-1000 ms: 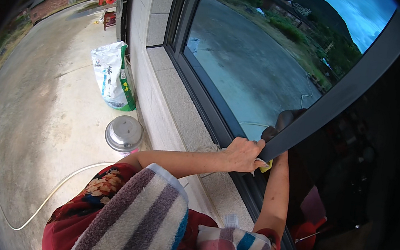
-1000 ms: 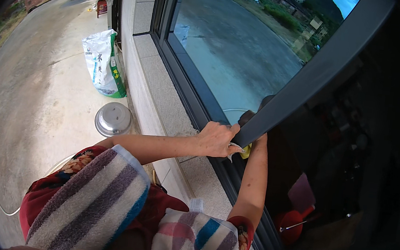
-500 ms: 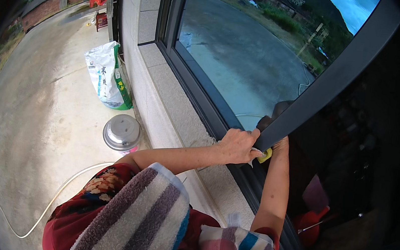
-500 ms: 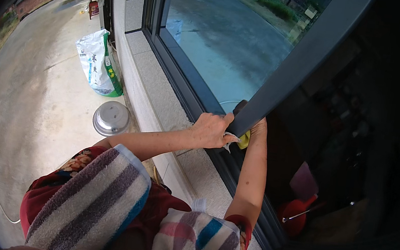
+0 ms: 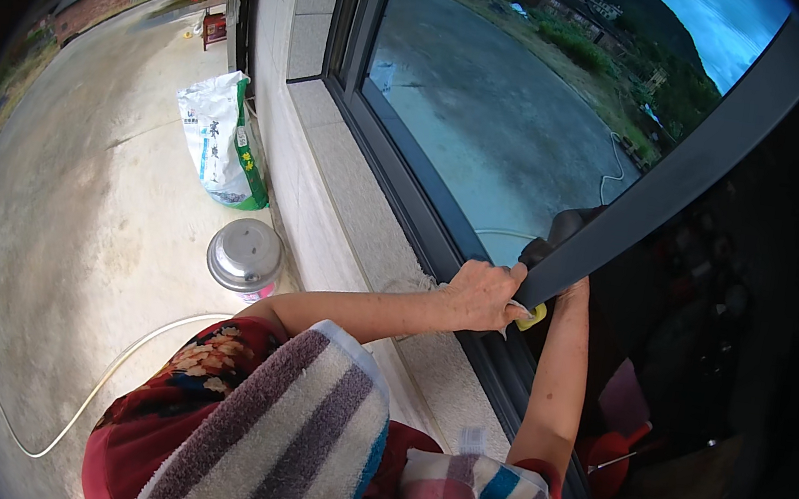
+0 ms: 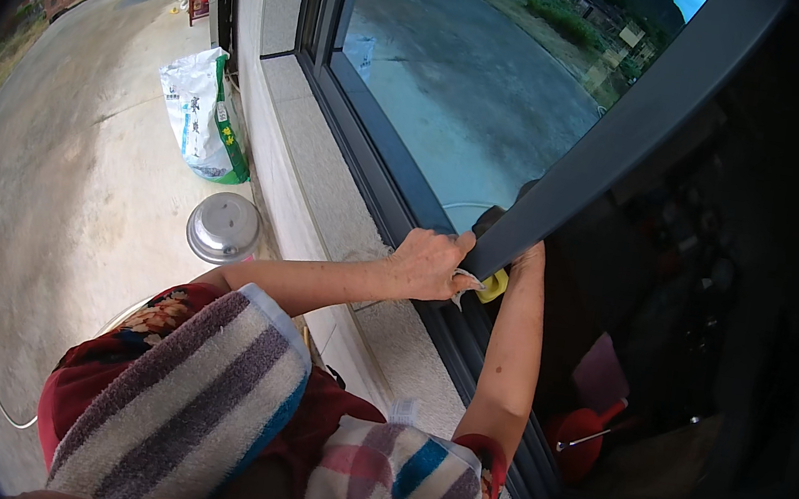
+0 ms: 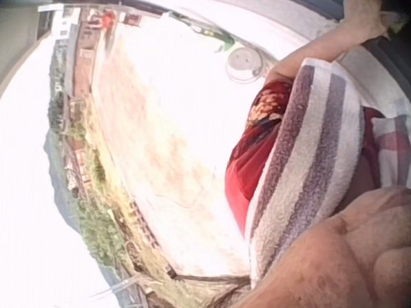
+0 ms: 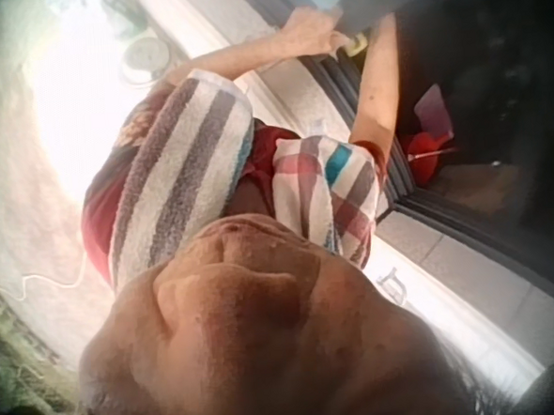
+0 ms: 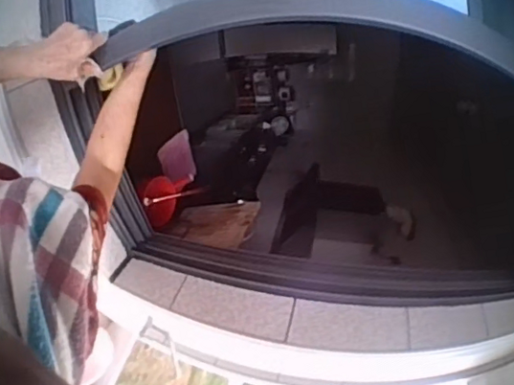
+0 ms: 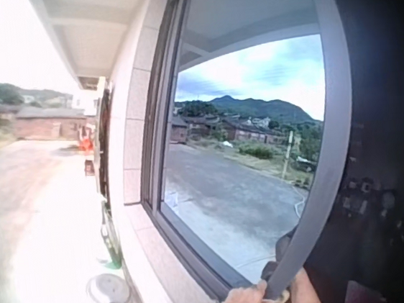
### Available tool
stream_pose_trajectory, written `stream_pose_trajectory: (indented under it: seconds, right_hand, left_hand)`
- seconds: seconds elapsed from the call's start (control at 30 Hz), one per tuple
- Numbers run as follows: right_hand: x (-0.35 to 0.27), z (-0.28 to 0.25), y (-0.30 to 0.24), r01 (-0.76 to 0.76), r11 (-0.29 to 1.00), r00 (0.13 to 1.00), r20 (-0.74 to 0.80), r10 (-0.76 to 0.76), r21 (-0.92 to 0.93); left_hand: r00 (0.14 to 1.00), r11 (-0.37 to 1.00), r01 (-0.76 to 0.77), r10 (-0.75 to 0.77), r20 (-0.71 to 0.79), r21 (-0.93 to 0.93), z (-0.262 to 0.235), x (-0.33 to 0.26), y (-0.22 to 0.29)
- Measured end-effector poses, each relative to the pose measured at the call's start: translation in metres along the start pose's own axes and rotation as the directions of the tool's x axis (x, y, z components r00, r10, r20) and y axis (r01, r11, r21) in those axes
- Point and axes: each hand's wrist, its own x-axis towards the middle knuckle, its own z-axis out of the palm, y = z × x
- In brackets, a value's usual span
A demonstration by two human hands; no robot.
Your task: The person cleans a window frame and window sill using a cloth, then wipes the glass and the lower track while sliding the window open and closed.
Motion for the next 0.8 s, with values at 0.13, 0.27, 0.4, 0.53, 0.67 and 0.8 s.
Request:
stream_pose_trajectory:
  seconds: [0.13, 0.27, 0.4, 0.53, 0.67, 0.8]
  right_hand:
    - [-0.061, 0.021, 0.000, 0.243, 0.969, 0.967, -0.063, -0.246, -0.048]
    - [-0.114, 0.057, 0.025, 0.389, 0.910, 0.904, -0.245, -0.349, 0.140]
    - [-0.126, -0.001, 0.028, 0.383, 0.919, 0.924, -0.042, -0.380, 0.093]
    - [-0.165, -0.013, 0.025, 0.504, 0.862, 0.863, -0.022, -0.506, -0.047]
    - [-0.208, -0.049, 0.027, 0.583, 0.773, 0.794, -0.029, -0.608, -0.249]
    - [-0.254, -0.036, 0.016, 0.592, 0.672, 0.730, -0.058, -0.681, -0.445]
  left_hand:
    - [0.996, 0.998, -0.049, 0.047, -0.081, -0.028, 0.008, -0.002, -0.012]
    - [0.994, 0.994, -0.106, 0.105, -0.037, -0.026, 0.013, -0.001, -0.018]
    - [0.976, 0.974, -0.217, 0.215, -0.029, -0.059, 0.018, 0.000, -0.006]
    - [0.963, 0.954, -0.259, 0.267, 0.031, -0.149, 0.025, -0.006, 0.011]
    - [0.931, 0.924, -0.281, 0.328, 0.163, -0.258, 0.033, -0.020, 0.031]
    - [0.846, 0.868, -0.116, 0.341, 0.410, -0.483, 0.018, -0.044, 0.032]
